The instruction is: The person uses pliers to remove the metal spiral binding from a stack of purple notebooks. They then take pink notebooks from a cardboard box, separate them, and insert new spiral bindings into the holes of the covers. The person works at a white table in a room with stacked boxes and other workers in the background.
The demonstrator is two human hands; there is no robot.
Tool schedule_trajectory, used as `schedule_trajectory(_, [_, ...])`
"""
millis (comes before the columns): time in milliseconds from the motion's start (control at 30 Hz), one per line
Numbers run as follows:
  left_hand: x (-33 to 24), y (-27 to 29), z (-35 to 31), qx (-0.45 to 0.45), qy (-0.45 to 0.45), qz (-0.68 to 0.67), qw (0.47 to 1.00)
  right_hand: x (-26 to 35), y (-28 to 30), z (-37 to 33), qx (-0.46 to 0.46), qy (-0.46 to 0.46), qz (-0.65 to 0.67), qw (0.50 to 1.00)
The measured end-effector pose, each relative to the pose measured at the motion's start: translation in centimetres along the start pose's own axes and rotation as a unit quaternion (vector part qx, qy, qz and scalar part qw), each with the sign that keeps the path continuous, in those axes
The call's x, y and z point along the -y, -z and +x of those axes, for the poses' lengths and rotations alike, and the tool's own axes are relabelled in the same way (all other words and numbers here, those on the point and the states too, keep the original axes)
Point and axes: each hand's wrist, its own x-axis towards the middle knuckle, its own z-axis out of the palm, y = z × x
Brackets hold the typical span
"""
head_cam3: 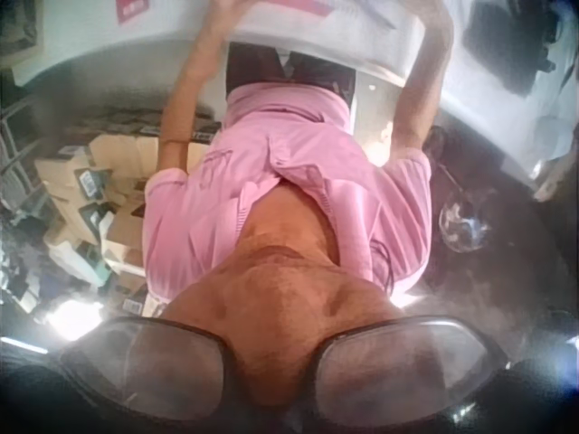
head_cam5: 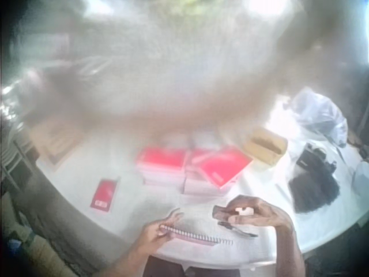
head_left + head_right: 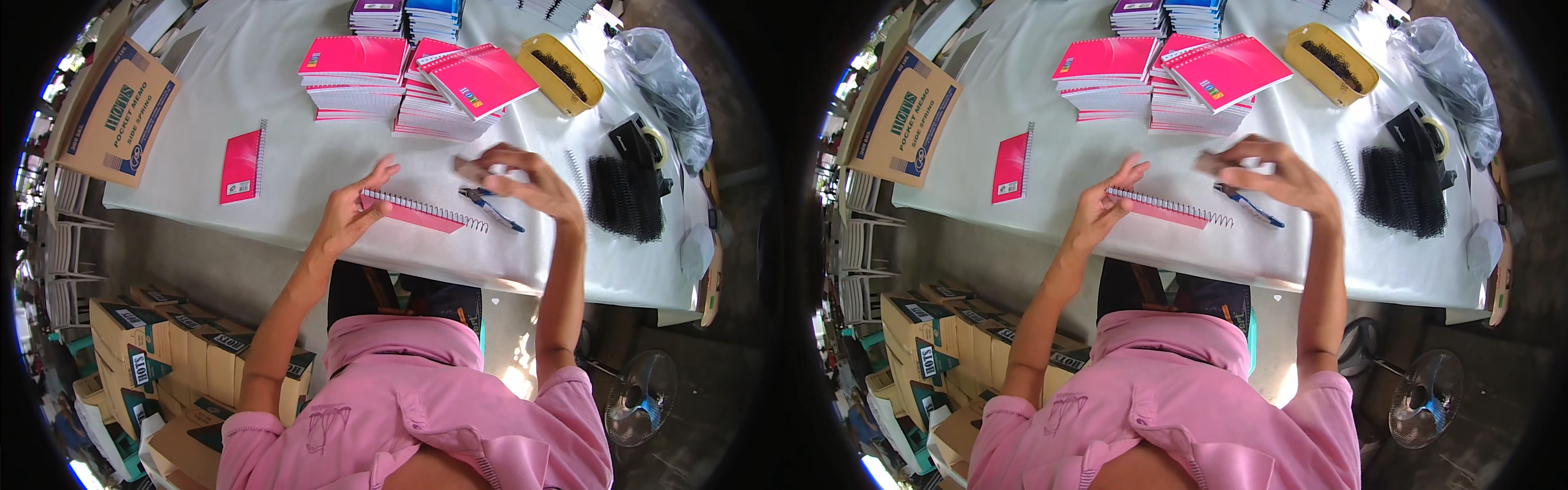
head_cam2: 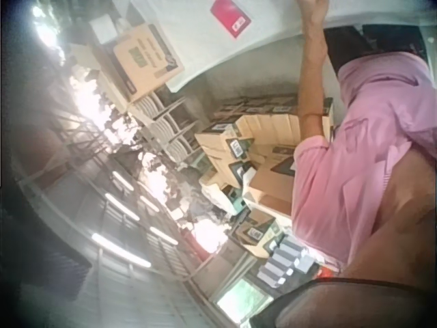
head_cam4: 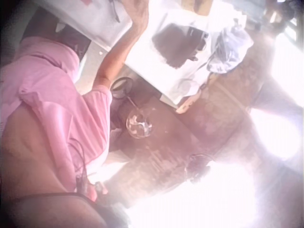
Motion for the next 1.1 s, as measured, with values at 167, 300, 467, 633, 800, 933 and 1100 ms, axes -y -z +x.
schedule_trajectory(167, [-3.6, -0.3, 0.7, -0.072, 0.126, 0.059, 0.988, -3.7, 0.2, -5.5, -0.298, -0.050, -0.488, 0.819])
schedule_trajectory(300, [-2.9, -0.7, 0.8, -0.096, -0.092, 0.247, 0.960, -2.3, -5.8, -5.7, -0.208, 0.050, -0.351, 0.912])
schedule_trajectory(467, [-0.5, -3.5, -0.4, -0.081, -0.137, 0.517, 0.841, -5.2, -9.2, -5.3, -0.256, -0.009, -0.371, 0.892])
schedule_trajectory(633, [-0.6, -4.6, -0.6, -0.091, -0.136, 0.566, 0.808, 2.4, -12.6, -5.6, -0.202, 0.067, -0.212, 0.954])
schedule_trajectory(800, [-1.4, -5.4, -0.4, -0.095, -0.126, 0.562, 0.812, 2.6, -13.4, -4.9, -0.226, 0.070, -0.218, 0.947])
schedule_trajectory(933, [-1.6, -5.5, -0.4, -0.105, -0.106, 0.540, 0.828, 2.5, -13.1, -4.6, -0.217, 0.072, -0.207, 0.951])
schedule_trajectory(1100, [-2.2, -4.9, -0.7, -0.111, -0.149, 0.560, 0.808, 2.6, -9.6, -3.4, 0.078, -0.147, 0.266, 0.949])
